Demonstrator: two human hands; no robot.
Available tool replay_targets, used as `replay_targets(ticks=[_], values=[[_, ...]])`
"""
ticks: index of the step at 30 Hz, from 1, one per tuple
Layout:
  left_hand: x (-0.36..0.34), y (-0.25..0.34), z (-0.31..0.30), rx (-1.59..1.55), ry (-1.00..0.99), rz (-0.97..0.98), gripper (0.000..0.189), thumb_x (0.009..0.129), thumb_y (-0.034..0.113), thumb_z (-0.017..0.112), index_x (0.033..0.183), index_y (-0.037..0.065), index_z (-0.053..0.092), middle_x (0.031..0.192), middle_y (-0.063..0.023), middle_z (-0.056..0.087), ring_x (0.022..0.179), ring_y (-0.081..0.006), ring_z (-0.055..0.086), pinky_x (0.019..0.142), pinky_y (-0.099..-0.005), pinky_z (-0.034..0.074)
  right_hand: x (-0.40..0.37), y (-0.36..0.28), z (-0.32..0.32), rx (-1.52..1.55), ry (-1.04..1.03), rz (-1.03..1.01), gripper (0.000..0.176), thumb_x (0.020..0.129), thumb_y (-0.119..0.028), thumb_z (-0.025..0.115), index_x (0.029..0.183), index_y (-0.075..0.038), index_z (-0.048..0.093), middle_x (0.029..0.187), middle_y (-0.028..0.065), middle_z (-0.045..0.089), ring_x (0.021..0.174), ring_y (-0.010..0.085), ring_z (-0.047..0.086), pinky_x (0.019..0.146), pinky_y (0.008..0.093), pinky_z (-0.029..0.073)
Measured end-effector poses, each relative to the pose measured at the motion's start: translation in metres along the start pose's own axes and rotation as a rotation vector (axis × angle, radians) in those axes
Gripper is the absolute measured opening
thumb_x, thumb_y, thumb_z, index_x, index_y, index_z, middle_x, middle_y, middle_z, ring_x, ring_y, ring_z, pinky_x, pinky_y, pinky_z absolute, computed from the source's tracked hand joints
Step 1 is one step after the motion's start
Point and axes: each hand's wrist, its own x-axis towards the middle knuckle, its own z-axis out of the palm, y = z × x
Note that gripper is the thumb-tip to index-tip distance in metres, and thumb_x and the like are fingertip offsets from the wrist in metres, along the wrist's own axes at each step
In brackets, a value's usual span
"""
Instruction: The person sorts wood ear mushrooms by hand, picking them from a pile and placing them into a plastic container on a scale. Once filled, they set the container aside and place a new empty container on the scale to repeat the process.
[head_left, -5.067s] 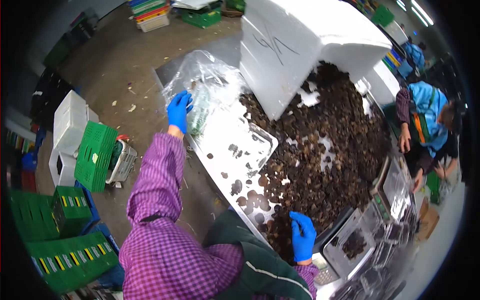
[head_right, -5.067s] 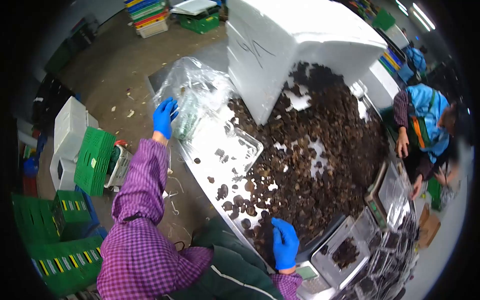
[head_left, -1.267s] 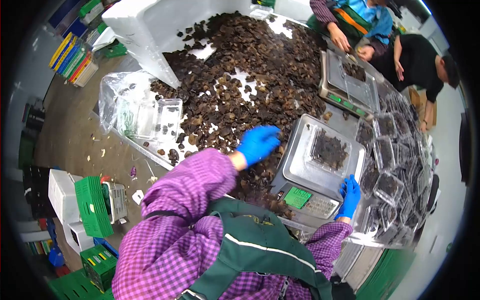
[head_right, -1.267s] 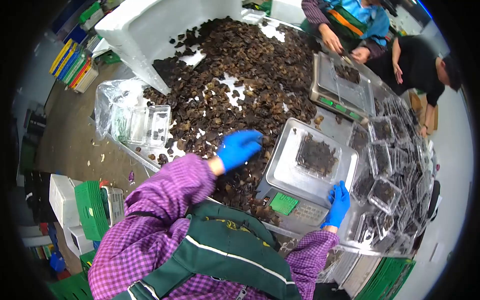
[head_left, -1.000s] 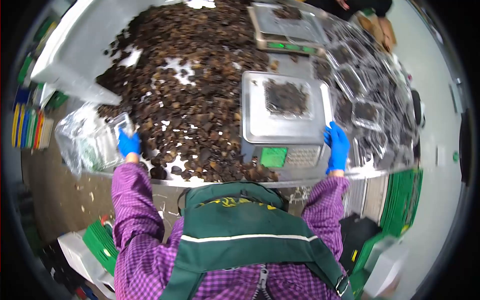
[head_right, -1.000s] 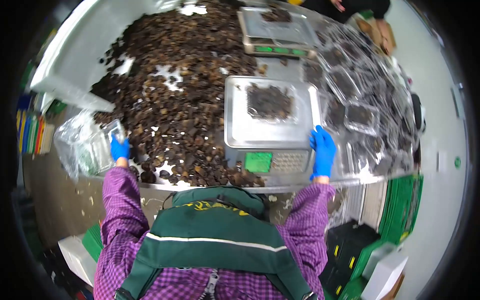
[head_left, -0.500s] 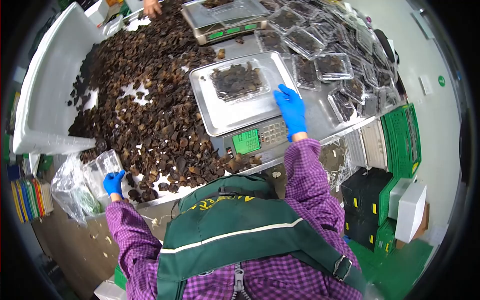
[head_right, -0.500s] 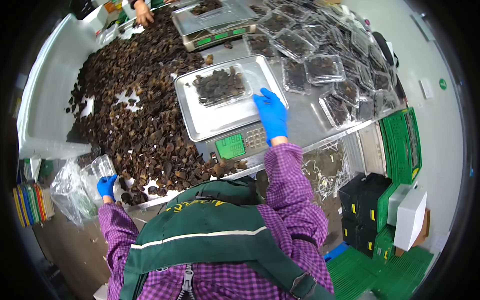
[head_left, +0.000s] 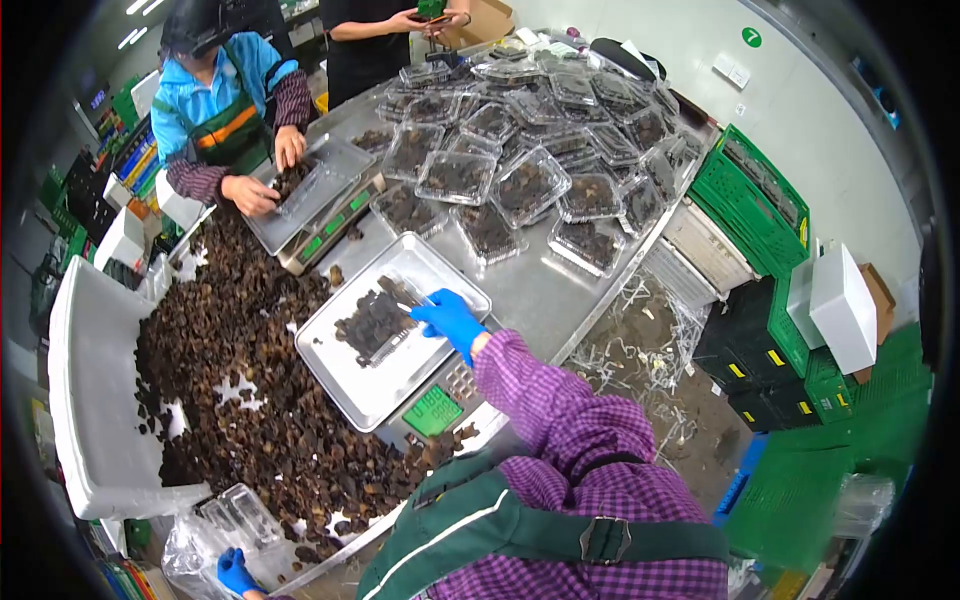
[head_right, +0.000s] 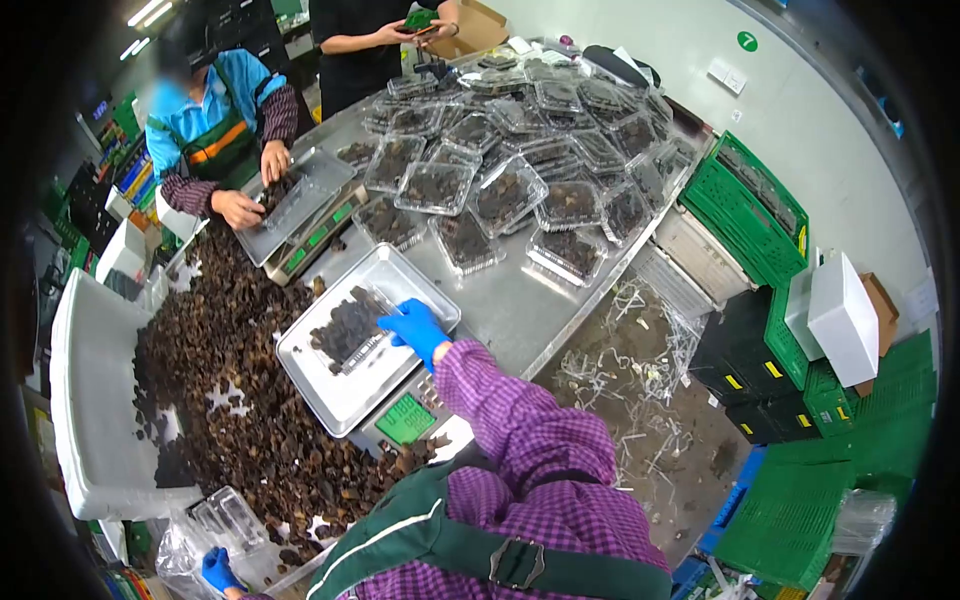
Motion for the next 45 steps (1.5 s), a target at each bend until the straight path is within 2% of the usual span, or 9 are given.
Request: replay_targets(ticks=[2,11,14,16,18,25,34,42,45], values=[[-0.060,0.081,0.024,0.407,0.122,0.057,0.031,0.073,0.029,0.077,0.085,0.002,0.068,0.078,-0.0078,0.067,0.066,-0.0168,0.057,0.065,-0.0309,0.048,-0.013,-0.023,-0.028,0.026,0.042,-0.021,0.035,0.073,-0.016,0.073,0.097,0.003,0.055,0.083,0.0090,0.058,0.067,0.0150,0.059,0.050,0.0268,0.052],[-0.108,0.196,0.102,0.194,0.454,0.208,0.031,0.081,0.030,0.071,0.090,0.000,0.066,0.082,-0.0086,0.067,0.072,-0.0178,0.059,0.068,-0.0300,0.050,0.024,-0.128,-0.245,0.830,0.291,-0.413,0.013,0.083,-0.017,0.064,0.077,-0.008,0.057,0.062,-0.0005,0.052,0.050,0.0095,0.047,0.045,0.0247,0.037],[-0.103,0.220,0.130,0.669,0.498,0.180,0.031,0.081,0.030,0.070,0.090,0.000,0.067,0.080,-0.0087,0.066,0.069,-0.0169,0.059,0.066,-0.0311,0.050,0.054,-0.177,-0.308,0.622,0.554,-0.613,0.009,0.087,-0.014,0.060,0.086,-0.006,0.056,0.076,0.0024,0.056,0.069,0.0132,0.057,0.062,0.0249,0.050],[-0.115,0.298,0.182,-0.153,0.383,0.402,0.020,0.083,0.001,0.061,0.102,-0.004,0.063,0.097,-0.0066,0.065,0.082,-0.0146,0.059,0.076,-0.0278,0.048,0.086,-0.196,-0.346,0.589,0.484,-0.698,0.036,0.088,-0.020,0.057,0.117,0.001,0.050,0.106,0.0111,0.055,0.094,0.0206,0.058,0.084,0.0306,0.049],[-0.126,0.336,0.207,-0.006,0.216,0.430,0.024,0.086,-0.003,0.055,0.109,-0.006,0.060,0.114,-0.0108,0.060,0.100,-0.0171,0.056,0.093,-0.0288,0.041,0.091,-0.213,-0.337,0.555,0.490,-0.637,0.041,0.089,-0.022,0.057,0.124,-0.003,0.048,0.108,0.0098,0.056,0.096,0.0204,0.058,0.084,0.0321,0.049],[-0.178,0.429,0.362,0.081,-0.082,0.721,0.044,0.069,-0.014,0.055,0.105,0.007,0.066,0.093,-0.0107,0.063,0.082,-0.0235,0.061,0.075,-0.0298,0.048,0.068,-0.138,-0.195,0.170,0.058,-0.302,0.036,0.093,-0.027,0.050,0.125,-0.010,0.053,0.114,0.0052,0.059,0.092,0.0131,0.056,0.081,0.0267,0.045],[-0.201,0.415,0.422,0.046,-0.589,0.915,0.049,0.076,0.024,0.070,0.121,0.012,0.055,0.125,-0.0121,0.053,0.105,-0.0303,0.053,0.091,-0.0389,0.043,0.012,-0.070,-0.038,-0.676,-0.249,-0.492,0.062,0.082,-0.018,0.065,0.136,-0.005,0.037,0.136,0.0116,0.042,0.115,0.0236,0.048,0.093,0.0345,0.040],[-0.100,0.291,0.354,0.241,-0.101,0.272,0.102,0.059,0.043,0.081,0.140,0.012,0.028,0.143,-0.0242,0.025,0.130,-0.0410,0.027,0.107,-0.0471,0.026,0.003,-0.041,-0.026,-0.793,-0.225,-0.468,0.066,0.078,0.001,0.060,0.138,-0.004,0.034,0.140,0.0115,0.038,0.128,0.0232,0.037,0.106,0.0335,0.029],[-0.062,0.264,0.337,0.447,-0.230,0.160,0.124,0.049,0.047,0.085,0.145,0.015,0.014,0.147,-0.0238,0.012,0.131,-0.0461,0.020,0.105,-0.0524,0.027,0.004,-0.032,-0.020,-0.778,-0.138,-0.538,0.064,0.079,0.005,0.056,0.138,-0.003,0.033,0.140,0.0112,0.038,0.129,0.0229,0.036,0.107,0.0333,0.027]])
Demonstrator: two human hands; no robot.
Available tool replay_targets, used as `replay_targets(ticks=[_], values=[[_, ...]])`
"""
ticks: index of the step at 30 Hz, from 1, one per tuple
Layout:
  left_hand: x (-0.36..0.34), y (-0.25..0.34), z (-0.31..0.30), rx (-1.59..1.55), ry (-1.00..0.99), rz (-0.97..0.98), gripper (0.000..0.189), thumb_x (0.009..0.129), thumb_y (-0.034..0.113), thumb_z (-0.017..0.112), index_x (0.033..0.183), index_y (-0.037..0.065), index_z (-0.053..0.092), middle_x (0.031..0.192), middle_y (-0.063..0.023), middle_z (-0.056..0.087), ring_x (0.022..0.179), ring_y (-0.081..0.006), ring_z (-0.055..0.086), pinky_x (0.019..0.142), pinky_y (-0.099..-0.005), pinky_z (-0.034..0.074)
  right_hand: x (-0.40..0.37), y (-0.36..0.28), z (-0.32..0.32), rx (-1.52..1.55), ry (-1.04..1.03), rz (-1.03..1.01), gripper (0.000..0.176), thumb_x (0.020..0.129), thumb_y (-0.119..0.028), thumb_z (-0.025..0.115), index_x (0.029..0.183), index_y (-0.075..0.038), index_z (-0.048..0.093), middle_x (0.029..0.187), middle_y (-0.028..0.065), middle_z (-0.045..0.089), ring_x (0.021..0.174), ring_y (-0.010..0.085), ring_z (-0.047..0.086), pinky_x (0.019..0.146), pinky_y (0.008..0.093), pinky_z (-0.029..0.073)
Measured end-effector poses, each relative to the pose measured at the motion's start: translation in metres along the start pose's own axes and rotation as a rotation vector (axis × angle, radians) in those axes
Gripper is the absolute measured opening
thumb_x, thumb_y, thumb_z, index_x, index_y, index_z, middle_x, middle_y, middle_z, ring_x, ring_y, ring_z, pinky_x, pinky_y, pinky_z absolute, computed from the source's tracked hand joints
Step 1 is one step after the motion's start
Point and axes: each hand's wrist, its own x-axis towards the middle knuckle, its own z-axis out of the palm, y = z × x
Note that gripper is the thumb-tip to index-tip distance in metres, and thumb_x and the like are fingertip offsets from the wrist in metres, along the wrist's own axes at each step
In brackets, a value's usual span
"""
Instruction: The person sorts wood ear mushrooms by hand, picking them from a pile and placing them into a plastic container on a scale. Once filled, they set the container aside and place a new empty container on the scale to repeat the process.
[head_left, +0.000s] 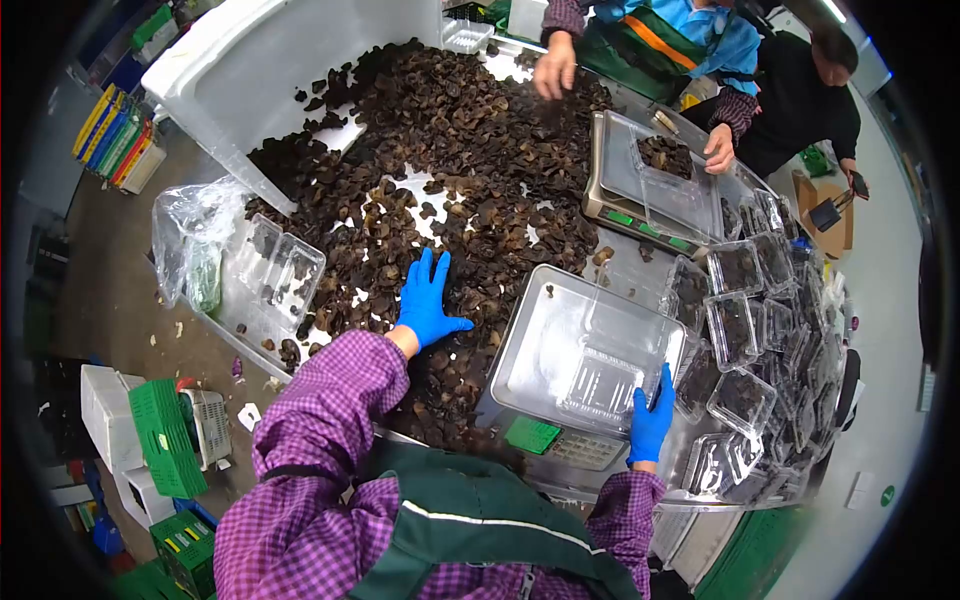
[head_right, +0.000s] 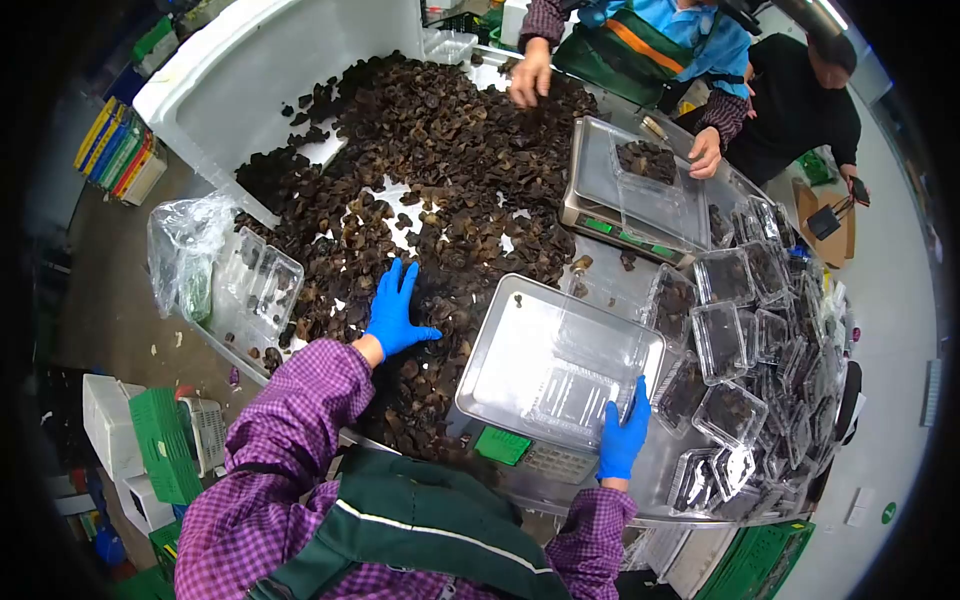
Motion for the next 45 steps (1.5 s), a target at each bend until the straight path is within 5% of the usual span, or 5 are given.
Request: replay_targets(ticks=[11,17,23,33,45], values=[[0.047,-0.015,0.045,-0.118,-0.415,0.155,0.068,0.062,0.014,0.075,0.124,0.013,0.048,0.128,-0.0163,0.043,0.107,-0.0352,0.052,0.091,-0.0403,0.045,-0.008,-0.031,0.029,-0.086,0.006,0.083,0.062,0.081,0.004,0.055,0.139,-0.008,0.035,0.141,0.0082,0.038,0.127,0.0212,0.040,0.103,0.0316,0.033],[0.030,-0.047,0.056,-0.455,-0.120,0.146,0.054,0.058,0.015,0.078,0.108,0.005,0.059,0.099,-0.0137,0.062,0.093,-0.0307,0.061,0.084,-0.0344,0.049,-0.009,-0.032,0.026,-0.171,-0.001,0.144,0.062,0.081,0.001,0.056,0.138,-0.009,0.036,0.140,0.0059,0.042,0.123,0.0191,0.044,0.095,0.0277,0.038],[0.006,0.046,-0.020,-1.032,-0.123,0.109,0.048,0.063,0.016,0.079,0.104,0.004,0.058,0.099,-0.0089,0.063,0.091,-0.0164,0.061,0.082,-0.0299,0.050,-0.009,-0.029,0.030,-0.159,0.030,0.056,0.061,0.081,0.001,0.058,0.137,-0.009,0.038,0.138,0.0058,0.044,0.115,0.0169,0.049,0.088,0.0246,0.041],[-0.012,0.182,0.053,-0.827,-0.397,0.755,0.054,0.064,0.013,0.074,0.114,0.007,0.054,0.107,-0.0148,0.055,0.099,-0.0319,0.056,0.086,-0.0371,0.047,-0.009,-0.011,0.029,0.126,-0.050,0.098,0.067,0.073,0.008,0.060,0.136,-0.006,0.039,0.124,0.0116,0.052,0.112,0.0214,0.051,0.092,0.0314,0.043],[0.017,0.124,-0.011,-1.023,-0.607,0.282,0.047,0.084,0.010,0.063,0.129,0.008,0.049,0.119,-0.0043,0.057,0.096,-0.0125,0.058,0.084,-0.0247,0.047,-0.021,-0.020,0.018,-0.070,0.042,-0.067,0.053,0.075,-0.007,0.068,0.126,-0.009,0.051,0.121,0.0133,0.053,0.114,0.0293,0.049,0.098,0.0370,0.039]])
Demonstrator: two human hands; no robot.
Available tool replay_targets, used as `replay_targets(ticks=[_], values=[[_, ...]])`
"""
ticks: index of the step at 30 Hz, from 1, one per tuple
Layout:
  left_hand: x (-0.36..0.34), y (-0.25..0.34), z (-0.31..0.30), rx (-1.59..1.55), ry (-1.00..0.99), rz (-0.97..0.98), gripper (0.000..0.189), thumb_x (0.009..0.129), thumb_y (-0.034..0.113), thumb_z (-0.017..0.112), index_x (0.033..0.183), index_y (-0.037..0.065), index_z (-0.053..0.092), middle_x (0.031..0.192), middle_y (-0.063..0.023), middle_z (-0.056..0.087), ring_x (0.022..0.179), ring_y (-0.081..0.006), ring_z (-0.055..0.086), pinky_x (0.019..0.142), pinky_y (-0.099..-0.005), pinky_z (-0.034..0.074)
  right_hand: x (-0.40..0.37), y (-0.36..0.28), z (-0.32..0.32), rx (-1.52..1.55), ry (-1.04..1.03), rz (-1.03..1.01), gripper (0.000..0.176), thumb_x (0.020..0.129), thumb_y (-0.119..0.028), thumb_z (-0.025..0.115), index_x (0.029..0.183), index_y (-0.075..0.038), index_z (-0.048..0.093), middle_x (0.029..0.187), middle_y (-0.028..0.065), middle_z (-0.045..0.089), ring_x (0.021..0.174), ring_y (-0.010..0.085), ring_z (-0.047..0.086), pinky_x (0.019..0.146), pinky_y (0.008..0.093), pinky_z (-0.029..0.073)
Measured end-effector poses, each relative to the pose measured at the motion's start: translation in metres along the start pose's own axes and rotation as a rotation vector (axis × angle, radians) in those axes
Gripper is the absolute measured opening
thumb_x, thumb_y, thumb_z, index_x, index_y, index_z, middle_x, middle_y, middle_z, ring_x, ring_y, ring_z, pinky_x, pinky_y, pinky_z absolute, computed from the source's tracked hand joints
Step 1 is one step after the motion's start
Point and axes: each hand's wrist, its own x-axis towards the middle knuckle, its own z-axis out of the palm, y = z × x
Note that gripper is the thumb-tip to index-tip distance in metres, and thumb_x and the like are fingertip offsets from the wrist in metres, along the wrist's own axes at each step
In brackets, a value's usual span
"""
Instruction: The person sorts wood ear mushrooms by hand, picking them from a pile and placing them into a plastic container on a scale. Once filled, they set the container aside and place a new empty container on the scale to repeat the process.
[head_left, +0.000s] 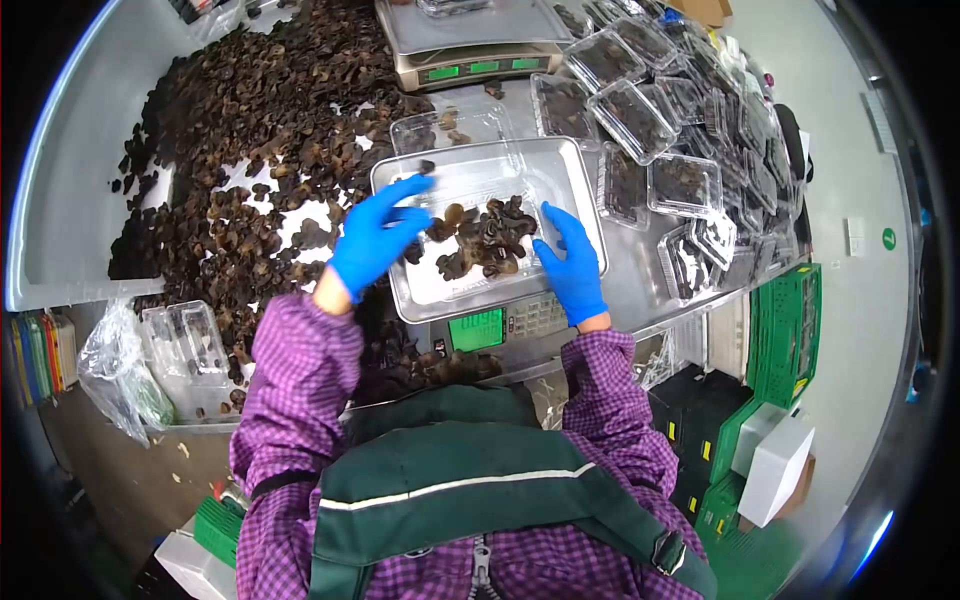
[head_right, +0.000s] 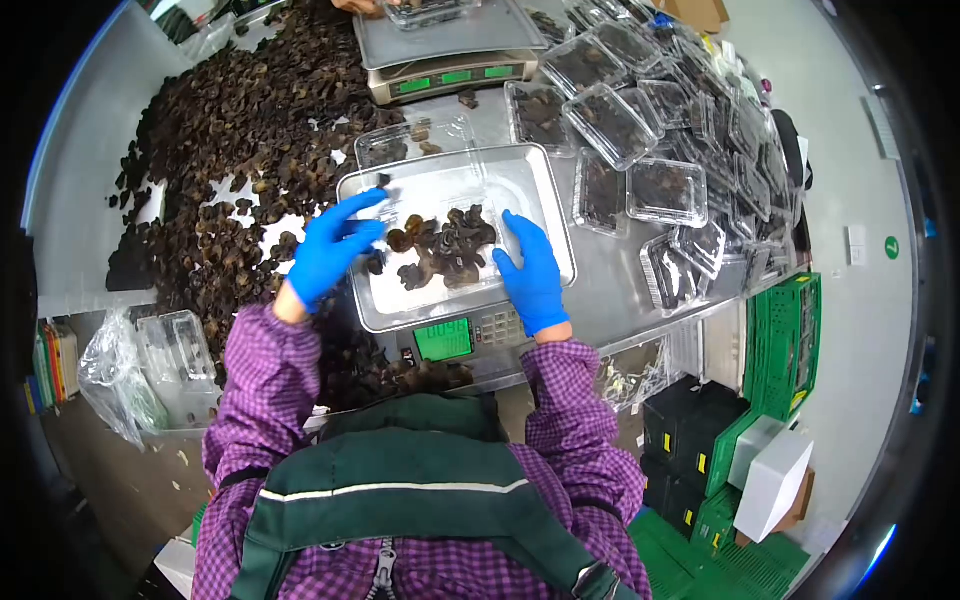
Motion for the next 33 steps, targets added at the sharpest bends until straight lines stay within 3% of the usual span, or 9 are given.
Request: replay_targets(ticks=[4,7,10,12,16,17,24,28,33], values=[[-0.045,-0.033,-0.060,0.349,0.265,-0.057,0.048,0.081,0.009,0.065,0.126,0.005,0.050,0.119,-0.0054,0.057,0.099,-0.0146,0.058,0.086,-0.0275,0.047,0.001,-0.024,-0.017,-0.151,-0.023,-0.128,0.062,0.073,-0.007,0.070,0.130,-0.015,0.049,0.130,0.0094,0.048,0.117,0.0240,0.048,0.095,0.0339,0.041],[-0.092,-0.076,-0.093,0.784,0.336,-0.049,0.067,0.070,0.014,0.076,0.129,0.005,0.046,0.132,-0.0160,0.046,0.123,-0.0281,0.044,0.102,-0.0364,0.036,0.008,-0.038,-0.017,-0.210,-0.124,-0.197,0.067,0.069,-0.006,0.072,0.131,-0.018,0.049,0.137,0.0127,0.040,0.125,0.0299,0.040,0.102,0.0385,0.035],[-0.138,-0.108,-0.089,0.933,0.335,-0.259,0.074,0.066,0.016,0.079,0.130,0.006,0.045,0.135,-0.0190,0.042,0.128,-0.0312,0.037,0.105,-0.0380,0.032,0.017,-0.037,-0.006,-0.243,-0.184,-0.276,0.065,0.069,-0.009,0.072,0.129,-0.021,0.050,0.138,0.0177,0.035,0.123,0.0359,0.038,0.102,0.0419,0.034],[-0.156,-0.111,-0.075,0.874,0.368,-0.225,0.077,0.063,0.021,0.081,0.130,0.006,0.044,0.138,-0.0225,0.036,0.127,-0.0365,0.036,0.105,-0.0403,0.032,0.021,-0.035,0.004,-0.261,-0.205,-0.306,0.063,0.067,-0.012,0.073,0.127,-0.021,0.052,0.138,0.0186,0.036,0.122,0.0383,0.038,0.103,0.0424,0.033],[-0.159,-0.104,-0.051,0.680,0.597,-0.133,0.056,0.069,0.011,0.075,0.121,0.008,0.055,0.134,-0.0174,0.043,0.123,-0.0318,0.042,0.103,-0.0375,0.035,0.025,-0.054,0.011,-0.244,-0.229,-0.279,0.061,0.071,-0.014,0.071,0.128,-0.020,0.052,0.140,0.0165,0.034,0.126,0.0351,0.036,0.105,0.0424,0.031],[-0.154,-0.093,-0.042,0.796,0.619,-0.069,0.045,0.072,0.005,0.071,0.115,0.007,0.059,0.132,-0.0133,0.047,0.119,-0.0277,0.048,0.100,-0.0354,0.039,0.025,-0.061,0.014,-0.256,-0.230,-0.310,0.057,0.072,-0.012,0.070,0.125,-0.019,0.054,0.138,0.0168,0.036,0.125,0.0347,0.038,0.103,0.0419,0.033],[-0.083,-0.027,0.020,0.623,0.428,0.199,0.027,0.073,0.009,0.070,0.100,0.009,0.067,0.124,-0.0148,0.054,0.113,-0.0287,0.052,0.096,-0.0370,0.041,0.025,-0.022,0.027,-0.205,-0.046,-0.257,0.032,0.074,-0.009,0.066,0.106,-0.011,0.062,0.126,0.0182,0.048,0.111,0.0349,0.049,0.095,0.0420,0.040],[-0.045,-0.018,0.047,0.700,0.258,0.296,0.025,0.072,0.012,0.072,0.096,0.011,0.069,0.127,-0.0132,0.052,0.117,-0.0296,0.048,0.097,-0.0379,0.040,0.026,-0.036,0.022,-0.121,-0.049,-0.251,0.037,0.072,-0.008,0.066,0.108,-0.013,0.062,0.127,0.0175,0.047,0.113,0.0355,0.047,0.096,0.0425,0.040],[-0.020,-0.024,0.064,0.749,0.232,0.297,0.028,0.070,0.014,0.074,0.098,0.011,0.069,0.128,-0.0124,0.050,0.116,-0.0300,0.048,0.097,-0.0393,0.039,0.031,-0.037,0.034,-0.255,-0.132,-0.405,0.040,0.069,-0.010,0.067,0.108,-0.018,0.063,0.129,0.0147,0.047,0.118,0.0365,0.043,0.097,0.0436,0.038]])
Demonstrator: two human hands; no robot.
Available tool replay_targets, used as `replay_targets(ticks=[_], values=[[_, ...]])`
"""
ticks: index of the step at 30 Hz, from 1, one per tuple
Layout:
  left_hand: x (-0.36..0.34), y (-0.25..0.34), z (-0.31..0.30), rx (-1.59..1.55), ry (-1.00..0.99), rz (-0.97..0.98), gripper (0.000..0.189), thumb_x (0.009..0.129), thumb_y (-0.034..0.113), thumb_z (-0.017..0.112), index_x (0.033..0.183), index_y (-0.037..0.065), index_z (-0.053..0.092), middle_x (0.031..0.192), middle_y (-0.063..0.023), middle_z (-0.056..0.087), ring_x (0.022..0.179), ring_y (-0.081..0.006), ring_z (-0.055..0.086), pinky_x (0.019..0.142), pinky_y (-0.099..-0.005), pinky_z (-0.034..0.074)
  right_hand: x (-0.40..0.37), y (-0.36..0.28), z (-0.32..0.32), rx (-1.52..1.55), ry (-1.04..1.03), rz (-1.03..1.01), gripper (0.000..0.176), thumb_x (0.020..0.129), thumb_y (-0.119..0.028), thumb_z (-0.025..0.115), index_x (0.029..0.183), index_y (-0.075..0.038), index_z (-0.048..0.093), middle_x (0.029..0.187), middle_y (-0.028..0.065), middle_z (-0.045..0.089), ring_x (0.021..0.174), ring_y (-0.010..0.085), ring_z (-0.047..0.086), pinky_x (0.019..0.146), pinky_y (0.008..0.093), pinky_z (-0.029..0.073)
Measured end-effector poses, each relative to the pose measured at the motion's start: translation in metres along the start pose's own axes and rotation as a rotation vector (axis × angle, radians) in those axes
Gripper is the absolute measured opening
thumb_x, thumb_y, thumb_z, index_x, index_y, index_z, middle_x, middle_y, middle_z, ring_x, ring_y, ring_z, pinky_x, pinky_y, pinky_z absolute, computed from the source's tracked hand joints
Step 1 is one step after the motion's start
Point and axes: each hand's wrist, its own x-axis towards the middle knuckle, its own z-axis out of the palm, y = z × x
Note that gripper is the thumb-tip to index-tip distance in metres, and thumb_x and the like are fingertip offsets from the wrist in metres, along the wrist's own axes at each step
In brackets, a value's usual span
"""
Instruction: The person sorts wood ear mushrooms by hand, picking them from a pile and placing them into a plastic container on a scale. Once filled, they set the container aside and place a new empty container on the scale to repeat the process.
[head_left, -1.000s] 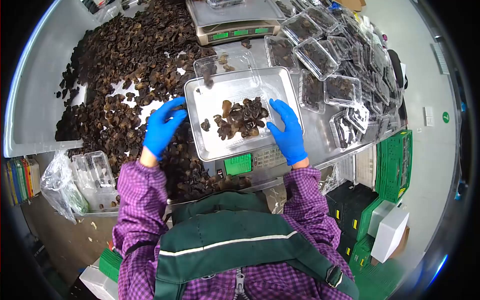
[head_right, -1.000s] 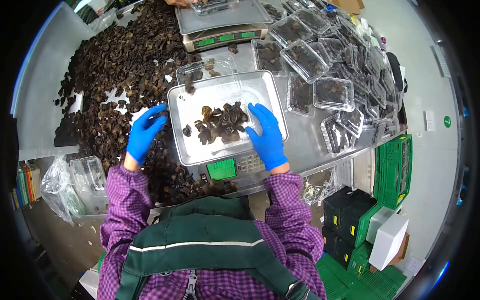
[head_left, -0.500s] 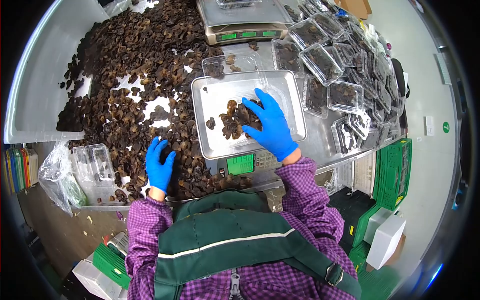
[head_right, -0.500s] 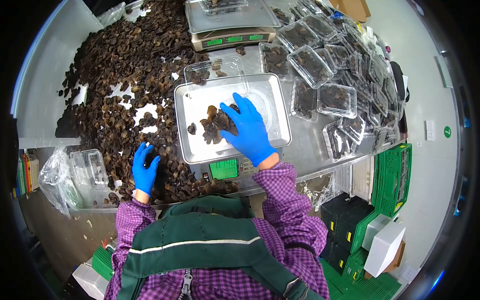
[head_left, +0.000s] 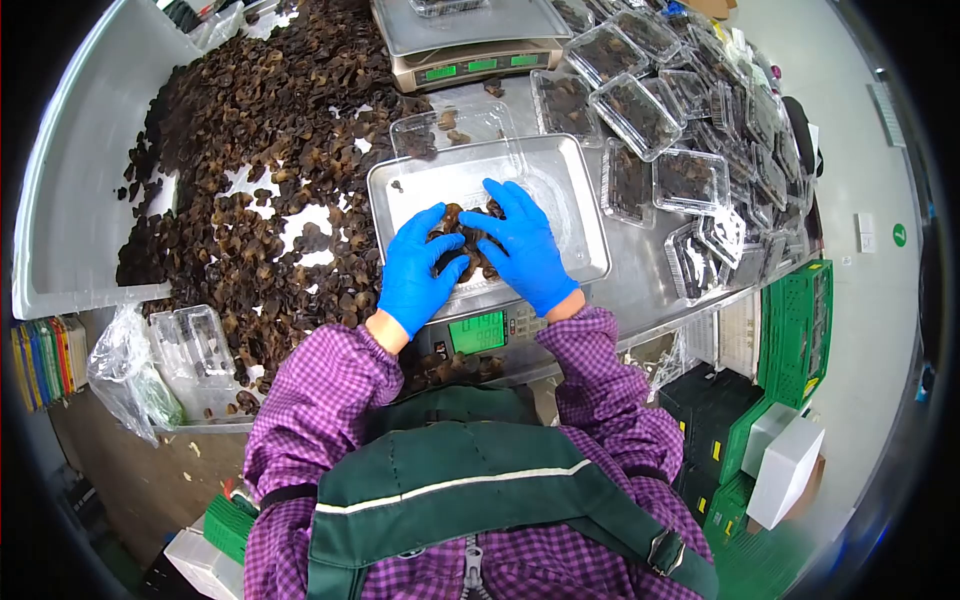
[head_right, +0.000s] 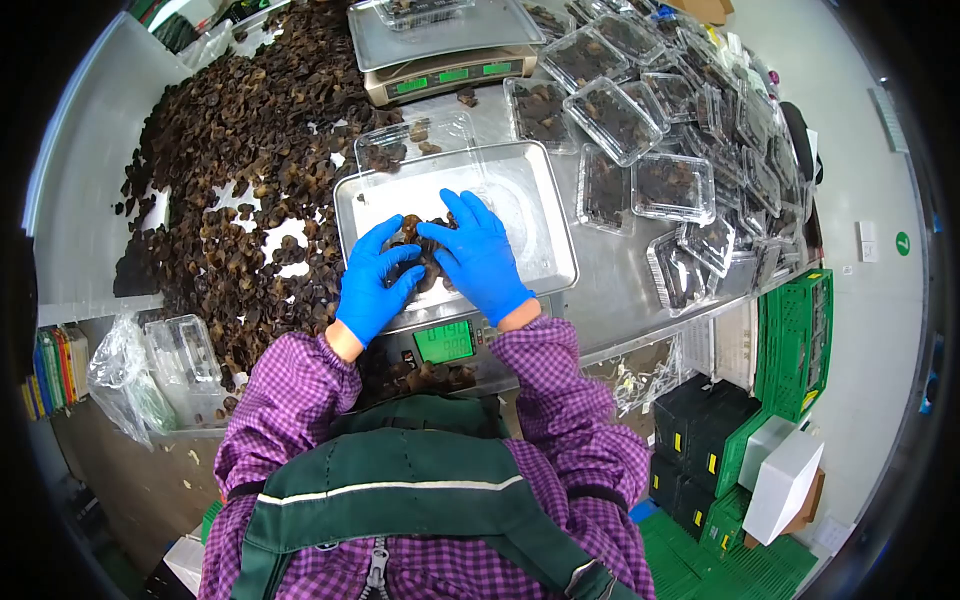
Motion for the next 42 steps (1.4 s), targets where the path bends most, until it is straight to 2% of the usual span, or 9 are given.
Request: replay_targets(ticks=[7,22,31,34,36,37,40,41,42], values=[[0.003,-0.004,-0.001,0.025,-0.041,-0.020,0.025,0.071,0.015,0.073,0.095,0.010,0.069,0.126,-0.0120,0.052,0.115,-0.0301,0.048,0.097,-0.0394,0.039,0.005,0.021,-0.001,0.083,0.161,0.064,0.025,0.068,-0.014,0.070,0.092,-0.011,0.066,0.120,0.0130,0.054,0.115,0.0352,0.046,0.097,0.0441,0.037],[0.034,0.006,0.008,0.273,-0.107,-0.015,0.039,0.065,0.018,0.075,0.104,0.016,0.067,0.134,-0.0093,0.045,0.111,-0.0338,0.047,0.096,-0.0403,0.038,-0.006,0.027,-0.003,0.165,0.209,0.162,0.029,0.071,-0.006,0.071,0.100,-0.010,0.065,0.121,0.0122,0.052,0.114,0.0295,0.048,0.096,0.0380,0.040],[0.045,0.004,0.013,0.425,-0.153,0.003,0.032,0.063,0.017,0.074,0.094,0.019,0.070,0.132,-0.0085,0.046,0.104,-0.0326,0.048,0.087,-0.0395,0.042,-0.009,0.030,0.001,0.182,0.228,0.166,0.030,0.072,-0.006,0.071,0.101,-0.010,0.065,0.122,0.0121,0.052,0.116,0.0292,0.046,0.097,0.0378,0.039],[0.039,-0.005,0.014,0.341,-0.074,0.043,0.027,0.068,0.017,0.072,0.095,0.019,0.071,0.129,-0.0085,0.049,0.103,-0.0316,0.049,0.088,-0.0394,0.042,-0.011,0.031,0.002,0.188,0.227,0.171,0.031,0.072,-0.006,0.071,0.102,-0.010,0.065,0.123,0.0125,0.051,0.116,0.0293,0.046,0.097,0.0379,0.039],[0.035,-0.008,0.011,-0.032,0.038,-0.033,0.022,0.079,0.015,0.066,0.100,0.015,0.070,0.127,-0.0083,0.052,0.104,-0.0241,0.052,0.090,-0.0344,0.043,-0.010,0.030,0.003,0.203,0.228,0.161,0.031,0.072,-0.007,0.071,0.102,-0.010,0.065,0.123,0.0128,0.051,0.116,0.0294,0.046,0.097,0.0380,0.038],[0.033,-0.008,0.004,-0.023,0.054,-0.036,0.022,0.079,0.015,0.066,0.100,0.015,0.070,0.127,-0.0083,0.052,0.104,-0.0241,0.052,0.090,-0.0344,0.043,-0.010,0.030,0.003,0.198,0.239,0.160,0.030,0.071,-0.008,0.071,0.100,-0.010,0.064,0.121,0.0132,0.052,0.115,0.0310,0.047,0.097,0.0394,0.039],[0.020,-0.004,-0.027,-0.828,0.068,-0.396,0.024,0.090,0.012,0.054,0.109,0.000,0.063,0.123,-0.0081,0.057,0.103,-0.0113,0.054,0.088,-0.0259,0.043,-0.008,0.028,0.001,0.211,0.240,0.145,0.030,0.070,-0.008,0.071,0.099,-0.009,0.063,0.120,0.0142,0.053,0.114,0.0323,0.047,0.096,0.0405,0.039],[0.014,-0.001,-0.044,-0.947,0.027,-0.574,0.028,0.092,0.018,0.052,0.112,0.000,0.061,0.120,-0.0097,0.058,0.098,-0.0120,0.056,0.086,-0.0269,0.045,-0.008,0.027,0.001,0.214,0.232,0.157,0.031,0.070,-0.008,0.071,0.100,-0.009,0.063,0.120,0.0147,0.052,0.114,0.0321,0.047,0.096,0.0402,0.038],[0.006,-0.007,-0.054,-1.163,0.028,-0.575,0.030,0.092,0.020,0.051,0.115,0.001,0.059,0.121,-0.0110,0.057,0.095,-0.0119,0.057,0.085,-0.0274,0.046,-0.007,0.024,-0.001,0.185,0.210,0.164,0.031,0.070,-0.007,0.070,0.101,-0.008,0.063,0.121,0.0154,0.051,0.114,0.0316,0.047,0.096,0.0398,0.038]])
